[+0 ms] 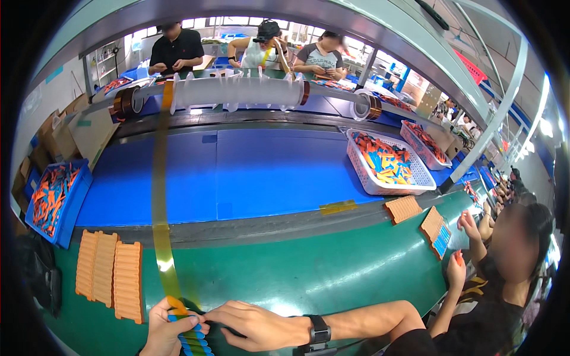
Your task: The recorder is assembling small blue and green parts into a brown plastic tray on a factory assembly line.
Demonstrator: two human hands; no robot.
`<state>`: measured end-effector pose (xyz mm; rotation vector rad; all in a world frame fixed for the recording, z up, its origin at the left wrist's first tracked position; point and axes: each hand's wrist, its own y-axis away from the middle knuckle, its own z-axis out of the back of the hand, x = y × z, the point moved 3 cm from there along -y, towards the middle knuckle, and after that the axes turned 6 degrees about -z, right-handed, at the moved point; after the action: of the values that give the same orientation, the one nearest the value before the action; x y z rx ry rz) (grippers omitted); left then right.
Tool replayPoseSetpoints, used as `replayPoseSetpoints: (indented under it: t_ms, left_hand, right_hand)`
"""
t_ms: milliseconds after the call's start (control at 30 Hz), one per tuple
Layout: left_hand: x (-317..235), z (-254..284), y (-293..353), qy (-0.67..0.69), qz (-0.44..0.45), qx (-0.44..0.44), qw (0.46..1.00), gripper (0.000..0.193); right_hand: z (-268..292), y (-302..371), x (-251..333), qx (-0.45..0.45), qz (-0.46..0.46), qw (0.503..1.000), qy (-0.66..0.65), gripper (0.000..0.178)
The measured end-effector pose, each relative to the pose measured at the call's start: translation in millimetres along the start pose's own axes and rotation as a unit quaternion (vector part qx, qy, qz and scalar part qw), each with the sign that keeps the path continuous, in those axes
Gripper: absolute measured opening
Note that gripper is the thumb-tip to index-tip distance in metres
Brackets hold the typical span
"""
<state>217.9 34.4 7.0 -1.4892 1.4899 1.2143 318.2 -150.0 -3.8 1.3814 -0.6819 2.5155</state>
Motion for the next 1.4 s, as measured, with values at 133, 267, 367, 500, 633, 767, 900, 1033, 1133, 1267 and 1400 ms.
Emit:
replayPoseSetpoints:
  t_ms: [133,267,367,500,633,767,900,1033,1133,1267,1400]
  left_hand:
    - [-7,-6,-9,0.016,0.005,-0.039,0.999,0.017]
    - [-5,-6,-11,-0.038,0.058,-0.07,0.995,0.016]
    - [-6,-10,-9,0.025,0.018,-0.068,0.997,0.016]
    - [3,1,-9,0.013,0.024,-0.064,0.998,0.017]
    - [-2,-5,-7,0.004,0.047,-0.102,0.994,0.018]
    - [5,4,-10,-0.016,0.05,-0.083,0.995,0.017]
    - [3,-1,-11,0.022,0.023,-0.074,0.997,0.014]
    - [2,-1,-7,0.026,0.013,-0.065,0.997,0.012]
    - [-1,-4,-8,0.019,0.015,-0.059,0.998,0.011]
    - [-4,1,-8,0.017,0.006,-0.019,1.0,0.01]
    - [-8,-5,-9,-0.009,0.0,-0.033,0.999,0.012]
  right_hand:
    - [1,2,-3,-0.01,0.008,1.0,-0.004,0.038]
    - [-2,3,-7,0.0,0.002,1.0,0.003,0.037]
    - [-4,3,-10,0.006,0.006,1.0,0.027,0.034]
    - [0,-3,-3,-0.055,0.048,0.997,0.035,0.033]
    - [-9,-3,-10,-0.071,0.077,0.993,0.053,0.03]
    - [0,-6,2,-0.06,0.046,0.997,-0.003,0.025]
    - [-8,1,-7,-0.079,0.011,0.995,0.057,0.026]
    - [-1,-1,2,-0.014,-0.052,0.996,-0.067,0.027]
    - [-35,18,-57,-0.082,0.035,0.994,0.066,0.028]
    - [0,-3,0,0.018,-0.031,0.999,-0.028,0.034]
    - [3,-1,1,0.011,-0.011,1.0,-0.005,0.035]
